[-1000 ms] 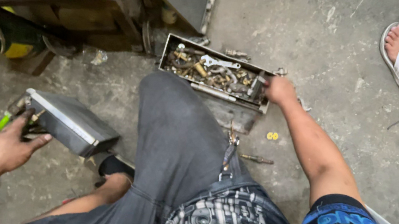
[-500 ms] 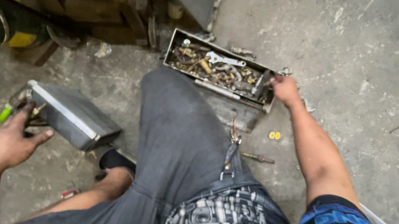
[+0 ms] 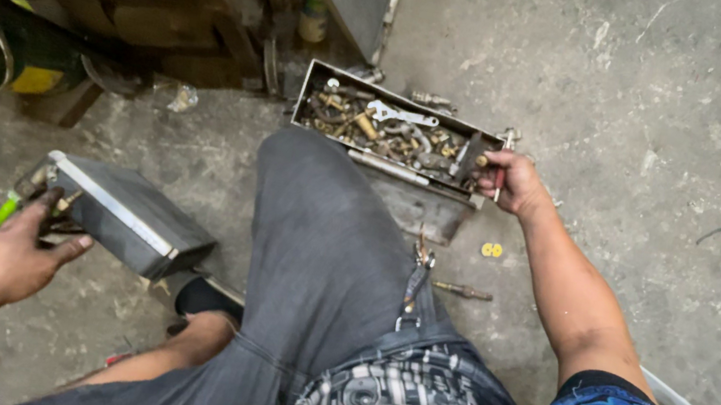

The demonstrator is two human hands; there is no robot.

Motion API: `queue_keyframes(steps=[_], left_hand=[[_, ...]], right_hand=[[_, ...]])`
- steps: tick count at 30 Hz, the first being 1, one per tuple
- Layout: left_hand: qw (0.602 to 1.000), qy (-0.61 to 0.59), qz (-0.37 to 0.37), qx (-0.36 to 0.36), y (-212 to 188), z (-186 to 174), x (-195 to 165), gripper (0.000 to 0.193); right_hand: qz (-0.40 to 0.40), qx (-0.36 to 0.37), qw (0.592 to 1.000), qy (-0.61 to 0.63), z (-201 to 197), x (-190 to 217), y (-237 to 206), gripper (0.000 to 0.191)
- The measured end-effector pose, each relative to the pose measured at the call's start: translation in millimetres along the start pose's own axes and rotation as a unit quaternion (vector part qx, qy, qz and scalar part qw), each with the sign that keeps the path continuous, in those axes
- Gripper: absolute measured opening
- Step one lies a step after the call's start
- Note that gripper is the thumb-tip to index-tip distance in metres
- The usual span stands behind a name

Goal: The person sits on the floor and uses a green-handled screwdriver to tighten screws on a small metal box. They repeatedly reach into a nearby tray to select additional screws and fasteners, then insert and tighten them into the box.

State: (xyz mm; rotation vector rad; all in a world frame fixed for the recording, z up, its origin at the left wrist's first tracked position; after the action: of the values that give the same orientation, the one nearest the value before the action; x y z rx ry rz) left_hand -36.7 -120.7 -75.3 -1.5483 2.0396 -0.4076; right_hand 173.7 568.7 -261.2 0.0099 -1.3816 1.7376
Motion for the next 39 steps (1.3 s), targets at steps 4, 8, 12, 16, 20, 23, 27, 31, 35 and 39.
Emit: queue_keyframes(steps=[4, 8, 12, 16, 20, 23, 27, 31, 35, 39], left_hand=[[0.998, -0.040, -0.034, 0.023, -2.1, 0.0, -2.2, 0.094], [0.998, 0.009, -0.046, 0.032, -1.7, -2.8, -5.2, 0.092], [1.000, 0.001, -0.013, 0.011, -1.0, -4.1, -6.8, 0.094], [0.999, 0.008, -0.025, 0.019, -2.1, -2.1, -1.1, 0.094], [0.999, 0.019, -0.036, 0.026, 1.4, -3.0, -2.0, 0.091], [0.997, -0.023, -0.054, 0.042, 2.9, -3.5, -2.5, 0.089], [0.999, -0.007, -0.037, 0.034, 5.1, -5.1, -3.5, 0.085], [0.998, -0.022, -0.053, 0.039, 2.6, -4.3, 2.3, 0.089], [0.997, 0.008, -0.066, 0.041, 3.7, -3.9, 2.4, 0.088], [0.995, -0.039, -0.074, 0.046, 2.4, -4.1, 0.2, 0.088]], right_hand=[[-0.061, -0.072, 0.993, -0.077, 7.3, 7.5, 11.8, 0.027], [-0.061, -0.107, 0.975, -0.186, 1.6, 20.6, 19.4, 0.028], [-0.084, -0.333, 0.674, -0.654, -9.7, 33.2, 13.2, 0.032], [-0.026, -0.297, 0.615, -0.730, -2.7, 0.4, 13.7, 0.036], [-0.017, -0.319, 0.595, -0.737, 6.9, -11.9, 17.4, 0.032], [-0.037, -0.332, 0.604, -0.724, 3.8, -8.9, 17.5, 0.030], [-0.149, -0.377, 0.706, -0.581, -10.1, 1.8, 7.0, 0.032], [-0.225, -0.462, 0.760, -0.398, -33.2, 6.0, -11.1, 0.031], [-0.209, -0.461, 0.750, -0.426, -39.3, 10.2, -20.5, 0.033], [-0.192, -0.335, 0.672, -0.632, -17.8, 6.8, -11.7, 0.027]])
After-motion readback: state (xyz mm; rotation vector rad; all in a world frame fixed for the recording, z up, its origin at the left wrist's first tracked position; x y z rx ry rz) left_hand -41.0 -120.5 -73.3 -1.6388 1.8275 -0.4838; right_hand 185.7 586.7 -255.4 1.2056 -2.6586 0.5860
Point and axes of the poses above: each hand's wrist, its own y-axis towards the middle knuckle, its own z-axis out of the palm, x = y × z, the point moved 5 cm from there along y, towards the middle knuckle, and after that the axes turned 8 degrees about z, right-handed, at the moved point
